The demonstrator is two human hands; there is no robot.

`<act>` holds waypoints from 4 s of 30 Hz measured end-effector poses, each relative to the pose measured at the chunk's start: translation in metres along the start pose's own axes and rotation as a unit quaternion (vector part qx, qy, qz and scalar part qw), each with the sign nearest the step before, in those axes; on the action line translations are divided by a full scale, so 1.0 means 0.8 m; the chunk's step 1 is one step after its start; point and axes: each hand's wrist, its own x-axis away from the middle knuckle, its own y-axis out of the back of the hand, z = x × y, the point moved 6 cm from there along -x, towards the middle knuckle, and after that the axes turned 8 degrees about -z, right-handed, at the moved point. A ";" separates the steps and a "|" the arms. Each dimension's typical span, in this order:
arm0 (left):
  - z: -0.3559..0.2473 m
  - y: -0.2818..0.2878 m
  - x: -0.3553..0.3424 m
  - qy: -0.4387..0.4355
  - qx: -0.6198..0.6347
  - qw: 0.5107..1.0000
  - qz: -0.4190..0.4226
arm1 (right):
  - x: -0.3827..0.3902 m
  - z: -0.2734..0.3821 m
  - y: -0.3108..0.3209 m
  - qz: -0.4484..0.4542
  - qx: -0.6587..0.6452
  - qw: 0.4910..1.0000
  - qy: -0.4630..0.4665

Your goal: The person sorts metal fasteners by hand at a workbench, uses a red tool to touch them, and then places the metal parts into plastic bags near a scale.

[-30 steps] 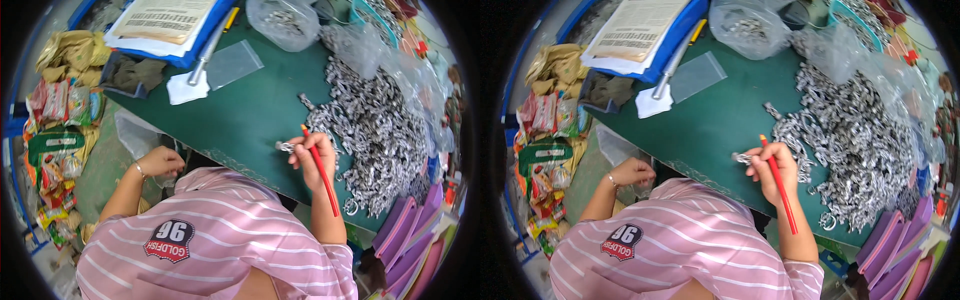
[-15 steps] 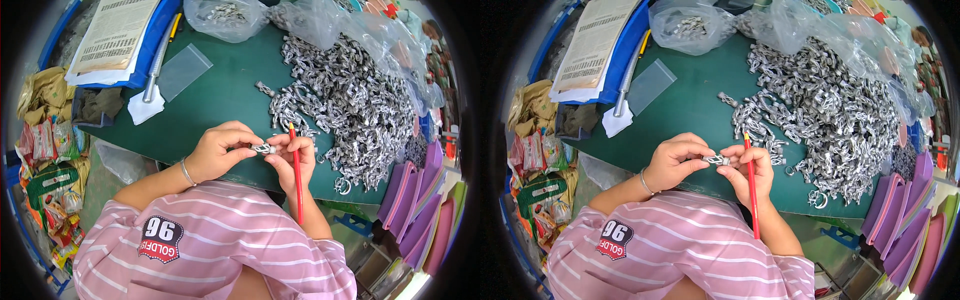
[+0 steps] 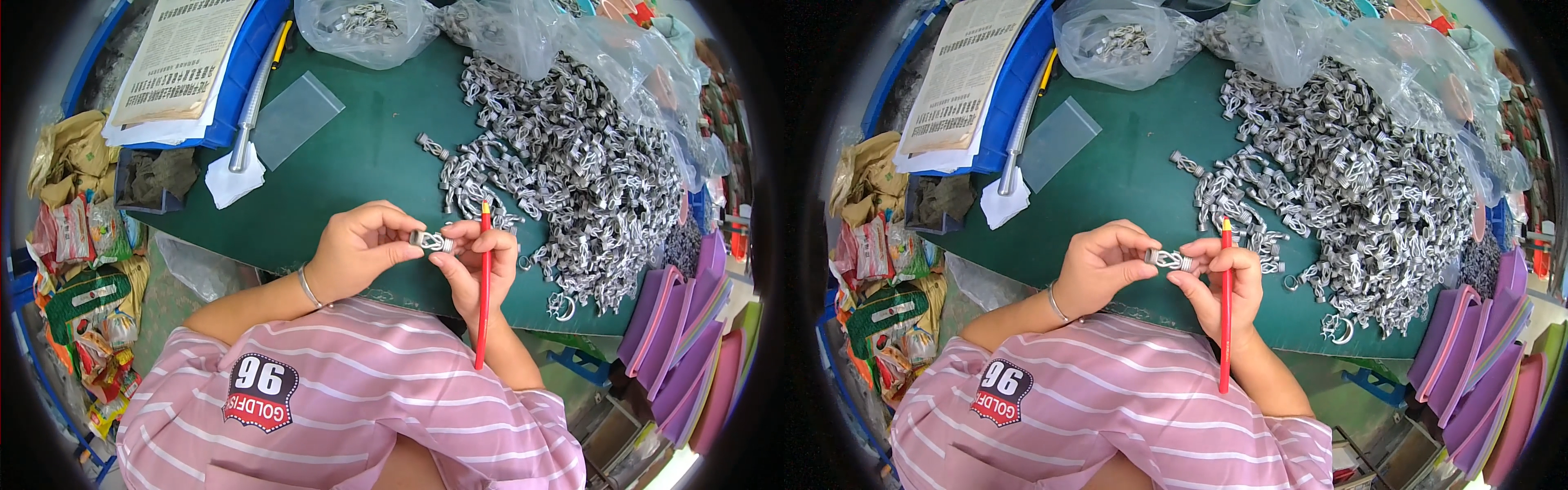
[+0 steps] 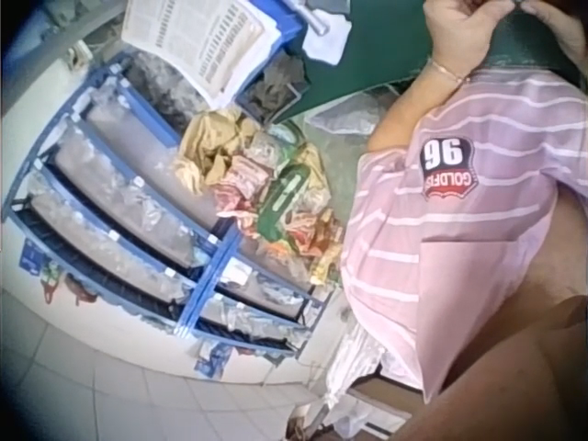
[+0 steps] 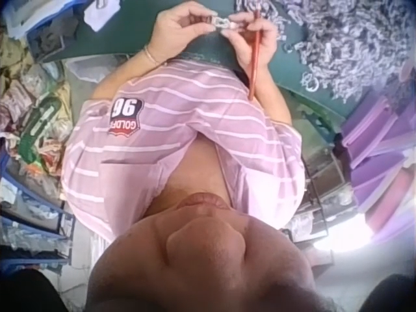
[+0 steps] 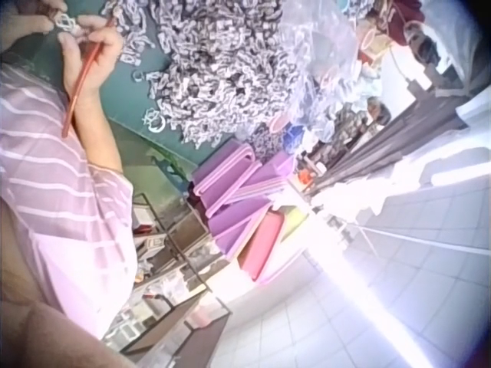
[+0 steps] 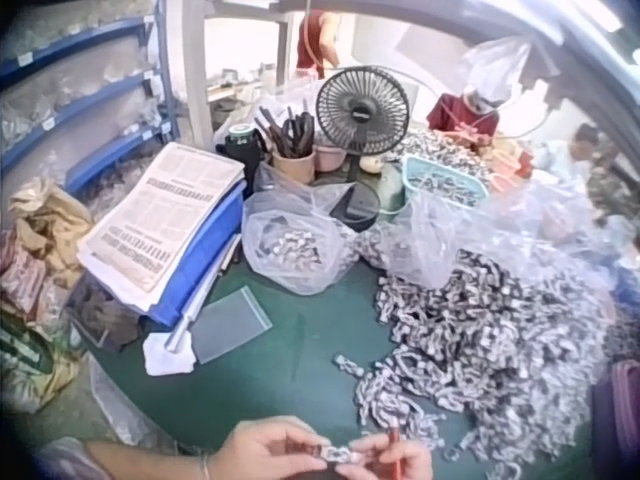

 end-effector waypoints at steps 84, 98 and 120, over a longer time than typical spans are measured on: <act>-0.034 -0.024 -0.039 -0.072 -0.125 0.989 0.020 | -0.035 -0.012 0.022 0.036 -0.134 0.975 -0.175; -0.038 -0.016 -0.033 -0.177 -0.208 0.962 0.032 | -0.041 0.022 0.006 0.003 -0.059 0.998 0.026; -0.027 0.008 -0.015 -0.181 -0.426 0.887 0.017 | -0.245 0.175 0.037 -0.163 0.233 0.849 0.446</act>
